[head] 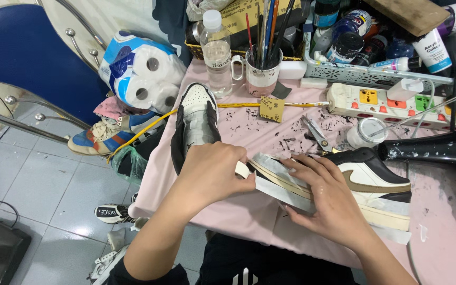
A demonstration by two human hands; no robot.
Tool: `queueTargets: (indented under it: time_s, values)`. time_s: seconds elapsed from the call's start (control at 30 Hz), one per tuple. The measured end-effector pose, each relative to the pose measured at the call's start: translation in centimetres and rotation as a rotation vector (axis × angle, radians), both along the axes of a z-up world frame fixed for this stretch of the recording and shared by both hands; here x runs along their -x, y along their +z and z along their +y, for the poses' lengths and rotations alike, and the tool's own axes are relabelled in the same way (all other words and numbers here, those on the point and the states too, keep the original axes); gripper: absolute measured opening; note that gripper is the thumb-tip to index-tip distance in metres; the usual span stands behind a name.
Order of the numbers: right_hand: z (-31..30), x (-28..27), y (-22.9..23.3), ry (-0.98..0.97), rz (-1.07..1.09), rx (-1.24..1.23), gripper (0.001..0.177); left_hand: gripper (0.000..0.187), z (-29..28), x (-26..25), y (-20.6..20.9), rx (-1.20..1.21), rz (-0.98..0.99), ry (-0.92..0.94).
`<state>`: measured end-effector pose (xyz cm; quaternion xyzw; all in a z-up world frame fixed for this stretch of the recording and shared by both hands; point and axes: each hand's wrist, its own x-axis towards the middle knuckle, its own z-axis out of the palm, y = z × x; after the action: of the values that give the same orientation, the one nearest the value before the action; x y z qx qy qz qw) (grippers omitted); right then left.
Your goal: The person applies masking tape to the midsole of a sneaker to mask off sections for painting. They use scissors to cut the tape and smooth it down along the shoe's contours, preparing the surface for a custom design.
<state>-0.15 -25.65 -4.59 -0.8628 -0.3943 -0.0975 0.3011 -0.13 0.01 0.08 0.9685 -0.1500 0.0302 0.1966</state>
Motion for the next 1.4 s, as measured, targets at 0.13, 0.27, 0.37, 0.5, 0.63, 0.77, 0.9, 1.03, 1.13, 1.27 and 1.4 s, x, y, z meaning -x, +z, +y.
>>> queueTargets:
  time_s: [0.13,0.27,0.37,0.5,0.63,0.77,0.9,1.03,1.13,1.27,1.4]
  values:
    - [-0.1,0.0,-0.3,0.033,-0.043,-0.056,0.072,0.035,-0.1,0.2,0.2,-0.010,-0.001,-0.003]
    - [-0.2,0.1,-0.3,0.035,-0.034,-0.065,0.072,0.035,0.0,0.2,0.4,-0.007,0.023,-0.018]
    - [-0.1,0.2,-0.3,0.034,-0.031,-0.072,0.071,0.034,0.0,0.2,0.3,-0.016,0.034,0.000]
    - [-0.1,0.3,-0.1,0.039,-0.028,-0.072,0.067,0.037,-0.4,0.0,0.0,-0.012,-0.007,0.013]
    - [-0.2,0.2,0.2,0.061,-0.038,-0.065,0.063,0.034,-0.5,-0.1,-0.4,-0.027,0.027,0.045]
    - [-0.2,0.0,0.5,0.095,-0.109,0.009,0.061,0.035,-0.8,-0.5,-0.9,-0.059,-0.014,0.039]
    - [0.2,-0.1,0.7,0.073,-0.161,0.140,0.063,0.036,-0.7,-0.8,-1.2,-0.050,-0.020,0.041]
    - [0.6,-0.5,1.0,0.060,-0.158,0.147,0.058,0.039,-1.3,-1.1,-1.7,-0.091,-0.096,0.067]
    - [0.9,-0.9,1.1,0.050,-0.140,0.192,0.056,0.037,-1.2,-1.4,-1.8,-0.132,-0.082,0.052]
    - [1.3,-1.4,1.1,0.030,-0.118,0.210,0.050,0.040,-1.0,-2.2,-1.5,-0.185,0.017,0.053]
    - [0.8,-1.8,1.1,0.042,-0.114,0.177,0.055,0.043,-0.6,-2.3,-1.4,-0.171,0.065,0.018]
